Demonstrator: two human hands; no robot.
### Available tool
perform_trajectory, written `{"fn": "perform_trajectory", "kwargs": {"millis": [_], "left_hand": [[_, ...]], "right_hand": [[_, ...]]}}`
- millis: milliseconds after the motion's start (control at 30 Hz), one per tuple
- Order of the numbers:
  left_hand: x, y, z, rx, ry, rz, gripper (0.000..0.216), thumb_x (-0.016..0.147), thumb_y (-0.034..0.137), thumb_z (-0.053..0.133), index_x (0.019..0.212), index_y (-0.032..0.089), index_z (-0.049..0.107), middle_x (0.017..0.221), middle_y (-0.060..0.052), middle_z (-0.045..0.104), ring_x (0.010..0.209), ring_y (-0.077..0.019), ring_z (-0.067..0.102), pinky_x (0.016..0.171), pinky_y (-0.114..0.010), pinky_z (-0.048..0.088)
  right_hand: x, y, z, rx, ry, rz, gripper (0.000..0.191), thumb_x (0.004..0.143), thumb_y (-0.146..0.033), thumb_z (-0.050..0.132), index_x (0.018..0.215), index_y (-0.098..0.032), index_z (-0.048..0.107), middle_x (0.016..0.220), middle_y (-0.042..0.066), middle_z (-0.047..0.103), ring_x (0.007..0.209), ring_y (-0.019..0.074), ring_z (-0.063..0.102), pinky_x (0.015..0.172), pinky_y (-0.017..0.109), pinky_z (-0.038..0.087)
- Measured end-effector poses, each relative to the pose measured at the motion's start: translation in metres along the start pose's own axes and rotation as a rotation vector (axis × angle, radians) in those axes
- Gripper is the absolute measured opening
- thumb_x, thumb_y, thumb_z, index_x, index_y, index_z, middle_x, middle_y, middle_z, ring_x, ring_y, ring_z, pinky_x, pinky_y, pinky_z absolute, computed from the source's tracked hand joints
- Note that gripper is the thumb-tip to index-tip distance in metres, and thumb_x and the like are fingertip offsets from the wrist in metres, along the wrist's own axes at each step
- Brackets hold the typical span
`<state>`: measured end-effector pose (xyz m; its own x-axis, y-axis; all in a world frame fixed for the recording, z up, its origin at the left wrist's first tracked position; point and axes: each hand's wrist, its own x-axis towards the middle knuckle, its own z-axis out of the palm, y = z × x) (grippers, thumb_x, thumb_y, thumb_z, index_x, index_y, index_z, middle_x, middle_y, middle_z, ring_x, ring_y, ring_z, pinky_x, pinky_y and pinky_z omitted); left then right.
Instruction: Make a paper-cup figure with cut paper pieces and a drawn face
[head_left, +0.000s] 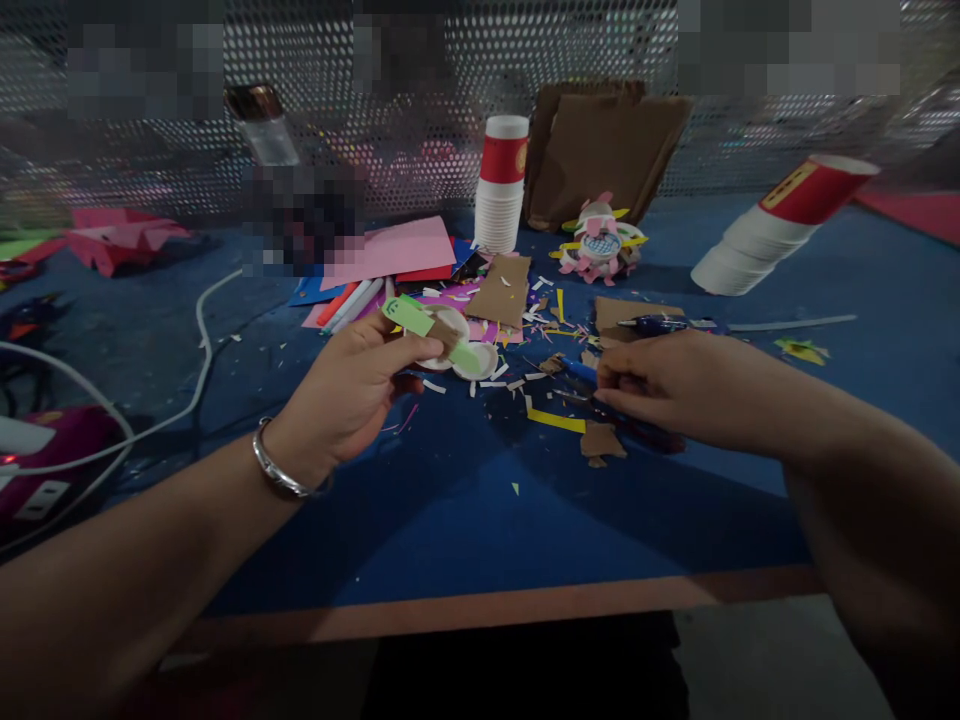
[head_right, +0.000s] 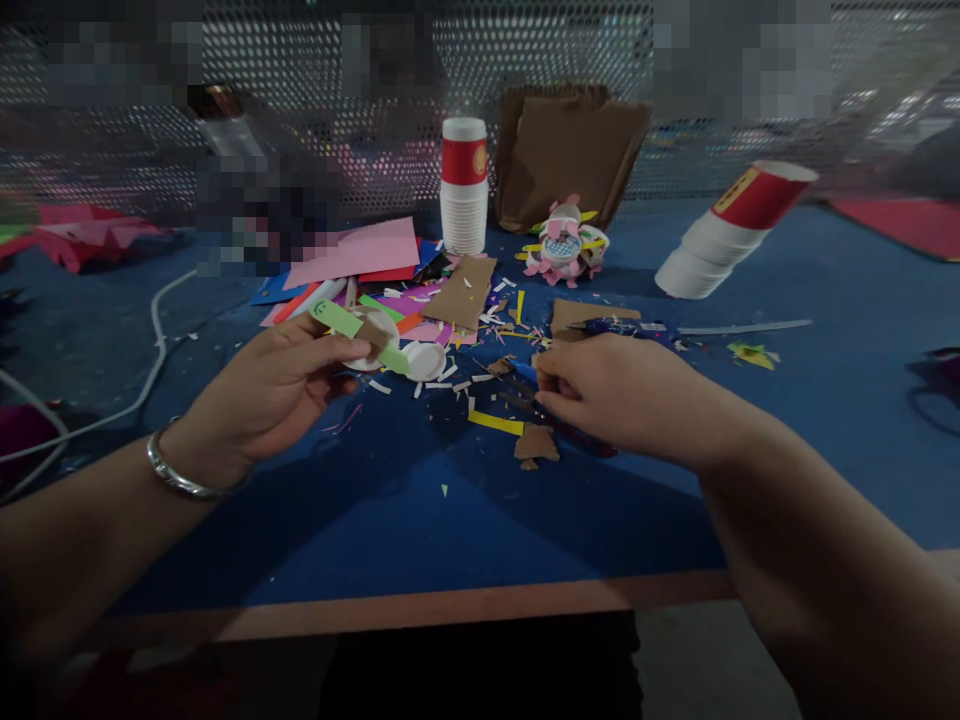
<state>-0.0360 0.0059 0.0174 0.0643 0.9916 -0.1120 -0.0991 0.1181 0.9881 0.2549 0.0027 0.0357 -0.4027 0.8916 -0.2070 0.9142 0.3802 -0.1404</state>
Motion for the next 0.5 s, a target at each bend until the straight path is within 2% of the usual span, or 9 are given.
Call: {"fn": "perform_trajectory", "kwargs": {"millis": [300, 500], "left_hand": [[0.0025, -0.001, -0.0037, 0.0, 0.031, 0.013, 0.018, 0.069, 0.02, 0.081, 0.086, 0.02, 0.076, 0.091, -0.001, 0.071, 0.075, -0.0118, 0.054, 0.057, -0.023, 0.036], [0.003, -0.0003, -0.0038, -0.007, 0.047, -0.01, 0.017, 0.07, 0.019, 0.082, 0.086, 0.02, 0.076, 0.093, -0.001, 0.072, 0.079, -0.0124, 0.056, 0.058, -0.023, 0.037]], "right_hand": [[0.0003, 0.0025, 0.0015, 0.019, 0.118, -0.03, 0.024, 0.092, -0.04, 0.05, 0.075, -0.024, 0.058, 0.069, 0.003, 0.069, 0.058, 0.0195, 0.059, 0.059, 0.034, 0.035], [0.0022, 0.0004, 0.0005, 0.054, 0.004, 0.002, 0.023, 0.093, -0.04, 0.05, 0.078, -0.024, 0.058, 0.063, 0.002, 0.066, 0.051, 0.0178, 0.057, 0.056, 0.033, 0.035]]}}
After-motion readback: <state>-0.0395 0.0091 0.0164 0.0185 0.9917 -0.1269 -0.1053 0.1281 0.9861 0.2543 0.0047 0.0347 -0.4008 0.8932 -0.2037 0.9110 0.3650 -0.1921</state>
